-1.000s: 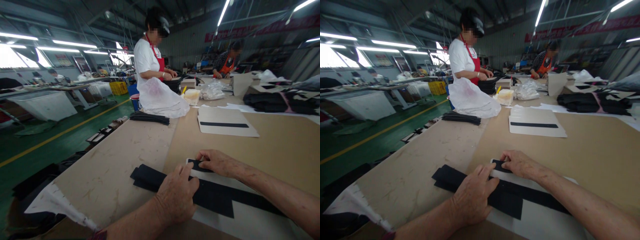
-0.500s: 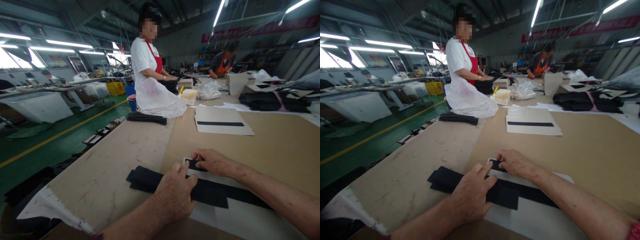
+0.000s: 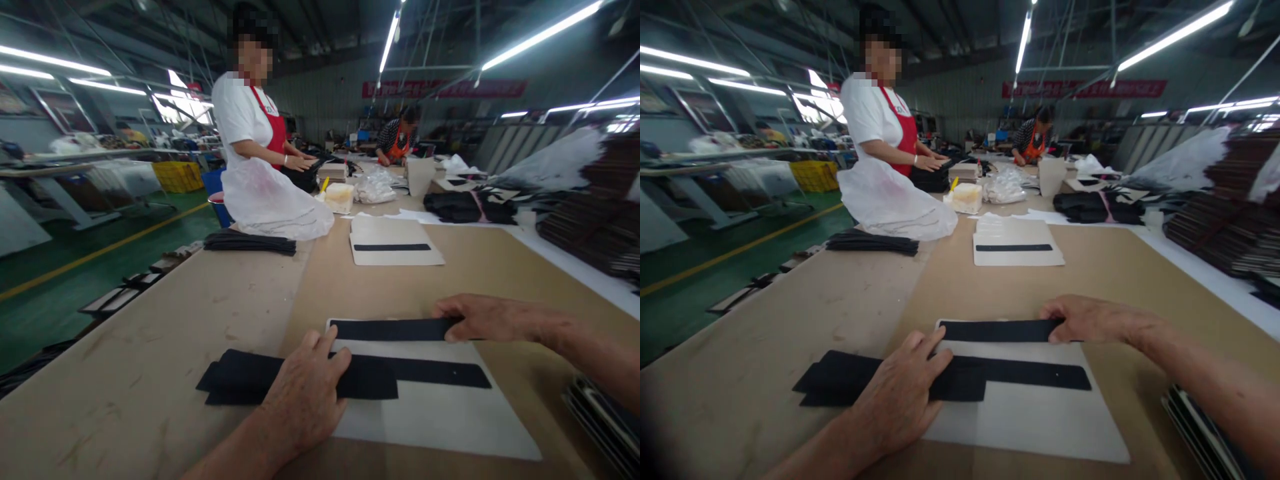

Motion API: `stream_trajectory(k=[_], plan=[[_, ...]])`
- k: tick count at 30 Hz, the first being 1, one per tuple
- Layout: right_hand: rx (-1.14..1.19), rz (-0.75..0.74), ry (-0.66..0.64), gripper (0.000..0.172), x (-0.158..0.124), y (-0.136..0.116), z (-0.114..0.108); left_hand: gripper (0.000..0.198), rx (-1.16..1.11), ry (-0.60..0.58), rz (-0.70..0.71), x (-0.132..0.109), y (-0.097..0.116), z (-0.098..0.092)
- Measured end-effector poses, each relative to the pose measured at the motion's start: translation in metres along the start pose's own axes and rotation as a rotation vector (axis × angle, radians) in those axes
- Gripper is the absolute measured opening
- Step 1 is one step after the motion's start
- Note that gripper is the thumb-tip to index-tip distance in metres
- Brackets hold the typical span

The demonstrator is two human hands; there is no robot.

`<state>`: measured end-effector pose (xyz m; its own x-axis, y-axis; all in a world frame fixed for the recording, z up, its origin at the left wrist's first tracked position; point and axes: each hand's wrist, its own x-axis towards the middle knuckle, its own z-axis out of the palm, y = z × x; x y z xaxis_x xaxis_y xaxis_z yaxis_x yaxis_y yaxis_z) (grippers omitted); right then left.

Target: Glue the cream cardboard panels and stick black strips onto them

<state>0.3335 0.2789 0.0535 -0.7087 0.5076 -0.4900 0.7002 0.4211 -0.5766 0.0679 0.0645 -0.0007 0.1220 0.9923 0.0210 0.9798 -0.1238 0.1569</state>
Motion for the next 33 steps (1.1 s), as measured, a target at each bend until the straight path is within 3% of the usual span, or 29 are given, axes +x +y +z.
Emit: stream_trajectory(k=[4,7,13,19,33], plan=[[0.288,0.124,0.188,0.029,-0.023,0.049,0.015,0.044,0.006,0.009,-0.009,0.002,-0.001,0.002],[0.423,0.161,0.268,0.028,-0.022,0.063,0.034,0.046,0.015,0.01,-0.021,0.003,0.0,0.002],[0.455,0.267,0.417,0.004,-0.017,0.056,0.047,0.053,0.043,-0.033,-0.054,0.003,0.001,0.001],[0.435,0.288,0.499,0.01,-0.011,0.056,0.054,0.057,0.041,-0.026,-0.052,0.005,0.0,0.002],[0.45,0.389,0.529,0.012,-0.007,0.049,0.053,0.057,0.041,-0.015,-0.056,0.002,-0.002,0.005]])
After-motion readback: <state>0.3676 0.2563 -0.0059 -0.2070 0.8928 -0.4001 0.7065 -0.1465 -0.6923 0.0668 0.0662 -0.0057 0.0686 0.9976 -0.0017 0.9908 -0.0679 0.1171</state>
